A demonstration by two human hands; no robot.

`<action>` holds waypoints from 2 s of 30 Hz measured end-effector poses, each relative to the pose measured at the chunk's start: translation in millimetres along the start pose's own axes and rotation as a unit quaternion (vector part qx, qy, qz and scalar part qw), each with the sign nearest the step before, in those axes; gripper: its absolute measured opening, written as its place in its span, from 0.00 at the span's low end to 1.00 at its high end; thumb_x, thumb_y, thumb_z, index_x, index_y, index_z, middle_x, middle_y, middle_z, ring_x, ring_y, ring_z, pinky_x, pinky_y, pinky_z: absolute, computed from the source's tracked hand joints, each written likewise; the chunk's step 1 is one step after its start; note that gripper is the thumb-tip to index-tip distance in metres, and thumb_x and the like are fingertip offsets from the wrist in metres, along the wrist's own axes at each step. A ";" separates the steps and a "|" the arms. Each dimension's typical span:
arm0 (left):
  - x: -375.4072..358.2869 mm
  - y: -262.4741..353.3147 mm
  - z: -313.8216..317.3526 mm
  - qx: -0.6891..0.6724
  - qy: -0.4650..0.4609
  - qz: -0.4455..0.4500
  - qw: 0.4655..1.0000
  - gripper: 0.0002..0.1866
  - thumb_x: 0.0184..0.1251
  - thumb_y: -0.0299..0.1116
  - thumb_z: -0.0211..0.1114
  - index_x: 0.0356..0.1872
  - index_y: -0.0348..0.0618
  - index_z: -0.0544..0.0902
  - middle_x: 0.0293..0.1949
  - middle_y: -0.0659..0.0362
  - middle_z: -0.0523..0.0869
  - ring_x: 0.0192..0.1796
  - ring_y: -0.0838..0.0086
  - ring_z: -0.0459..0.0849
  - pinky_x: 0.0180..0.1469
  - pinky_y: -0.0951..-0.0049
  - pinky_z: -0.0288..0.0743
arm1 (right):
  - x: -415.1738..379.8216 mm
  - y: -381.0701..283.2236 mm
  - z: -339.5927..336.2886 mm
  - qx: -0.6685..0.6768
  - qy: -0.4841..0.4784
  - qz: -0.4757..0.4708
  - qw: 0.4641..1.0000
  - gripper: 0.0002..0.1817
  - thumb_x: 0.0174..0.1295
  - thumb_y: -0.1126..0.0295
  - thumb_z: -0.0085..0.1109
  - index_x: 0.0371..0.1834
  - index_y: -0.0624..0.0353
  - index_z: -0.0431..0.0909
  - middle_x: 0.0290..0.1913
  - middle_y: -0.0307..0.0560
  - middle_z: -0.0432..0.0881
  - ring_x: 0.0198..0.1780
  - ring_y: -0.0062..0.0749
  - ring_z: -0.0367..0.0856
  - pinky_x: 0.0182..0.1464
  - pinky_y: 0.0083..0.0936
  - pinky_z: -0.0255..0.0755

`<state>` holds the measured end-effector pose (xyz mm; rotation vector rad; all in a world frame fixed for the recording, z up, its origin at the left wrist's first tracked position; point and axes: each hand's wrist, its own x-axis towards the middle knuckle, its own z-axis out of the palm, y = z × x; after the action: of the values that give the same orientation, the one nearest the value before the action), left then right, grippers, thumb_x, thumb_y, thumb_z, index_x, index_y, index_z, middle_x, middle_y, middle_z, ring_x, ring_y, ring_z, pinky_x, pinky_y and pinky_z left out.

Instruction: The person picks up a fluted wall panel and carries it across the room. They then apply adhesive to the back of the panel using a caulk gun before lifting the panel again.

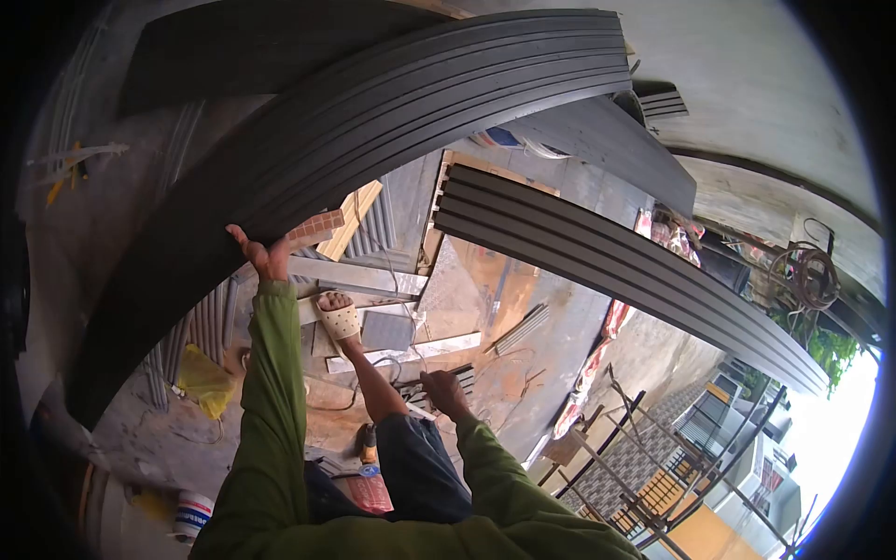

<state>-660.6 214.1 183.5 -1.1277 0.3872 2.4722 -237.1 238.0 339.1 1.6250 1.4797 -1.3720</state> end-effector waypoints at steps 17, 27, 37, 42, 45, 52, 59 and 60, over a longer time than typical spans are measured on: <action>6.3 5.2 -10.3 0.012 0.010 -0.009 1.000 0.41 0.45 0.53 0.78 0.61 0.45 0.76 0.62 0.57 0.78 0.60 0.61 0.78 0.63 0.54 0.73 | 28.9 -86.0 24.2 0.104 -0.006 -0.100 0.989 0.23 0.67 0.55 0.56 0.39 0.70 0.80 0.30 0.49 0.85 0.30 0.28 0.86 0.33 0.25 0.77; 6.7 34.6 -53.3 -0.037 0.051 -0.035 0.997 0.36 0.45 0.51 0.79 0.56 0.47 0.78 0.55 0.57 0.81 0.54 0.62 0.80 0.54 0.52 0.79 | 33.6 -41.3 25.8 0.045 -0.018 -0.077 0.996 0.21 0.68 0.55 0.55 0.41 0.68 0.80 0.33 0.49 0.85 0.31 0.29 0.86 0.30 0.24 0.76; 3.2 77.5 -61.7 0.008 0.020 0.021 1.000 0.31 0.53 0.51 0.75 0.56 0.49 0.79 0.55 0.60 0.81 0.56 0.64 0.78 0.55 0.59 0.78 | 42.3 -66.8 41.4 0.094 -0.069 -0.006 0.993 0.19 0.68 0.55 0.55 0.47 0.63 0.77 0.36 0.46 0.84 0.33 0.27 0.84 0.29 0.22 0.75; 0.9 155.2 -92.4 0.033 0.050 0.054 0.997 0.30 0.59 0.53 0.71 0.58 0.52 0.76 0.54 0.62 0.78 0.57 0.66 0.76 0.47 0.62 0.81 | 54.8 -95.3 51.2 0.100 -0.113 0.038 0.988 0.18 0.68 0.56 0.53 0.50 0.59 0.75 0.38 0.47 0.83 0.34 0.30 0.83 0.28 0.22 0.72; 3.6 166.8 -112.8 0.170 -0.022 0.153 0.973 0.32 0.61 0.54 0.68 0.62 0.52 0.72 0.61 0.62 0.74 0.60 0.63 0.74 0.55 0.58 0.79 | 74.8 -104.0 52.3 0.103 -0.139 0.019 0.985 0.21 0.69 0.51 0.52 0.51 0.58 0.74 0.40 0.46 0.82 0.36 0.31 0.83 0.30 0.24 0.73; -22.9 192.1 -71.5 0.069 0.063 0.081 0.992 0.41 0.62 0.55 0.67 0.71 0.50 0.60 0.72 0.56 0.60 0.70 0.53 0.64 0.68 0.47 0.64 | 141.2 -181.7 62.2 0.256 -0.136 -0.008 0.957 0.45 0.63 0.34 0.48 0.74 0.52 0.51 0.69 0.56 0.64 0.68 0.47 0.66 0.62 0.44 0.61; -10.6 208.6 -90.0 0.053 0.096 0.066 0.992 0.45 0.58 0.59 0.69 0.71 0.49 0.60 0.72 0.55 0.62 0.70 0.52 0.63 0.69 0.44 0.60 | 206.2 -309.3 84.9 0.581 -0.044 -0.032 0.812 0.55 0.51 0.27 0.55 0.76 0.47 0.50 0.74 0.52 0.59 0.73 0.48 0.59 0.71 0.53 0.54; -10.0 215.5 -93.4 0.048 0.085 0.055 0.994 0.45 0.57 0.60 0.69 0.70 0.49 0.61 0.71 0.54 0.63 0.70 0.52 0.64 0.69 0.44 0.60 | 224.9 -315.3 80.1 0.551 -0.063 -0.110 0.825 0.51 0.54 0.28 0.53 0.73 0.50 0.54 0.71 0.52 0.62 0.70 0.48 0.62 0.70 0.51 0.58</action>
<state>-692.3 -16.4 150.1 -1.3141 0.6258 2.4280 -586.8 331.8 180.0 1.9046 0.7597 -2.7137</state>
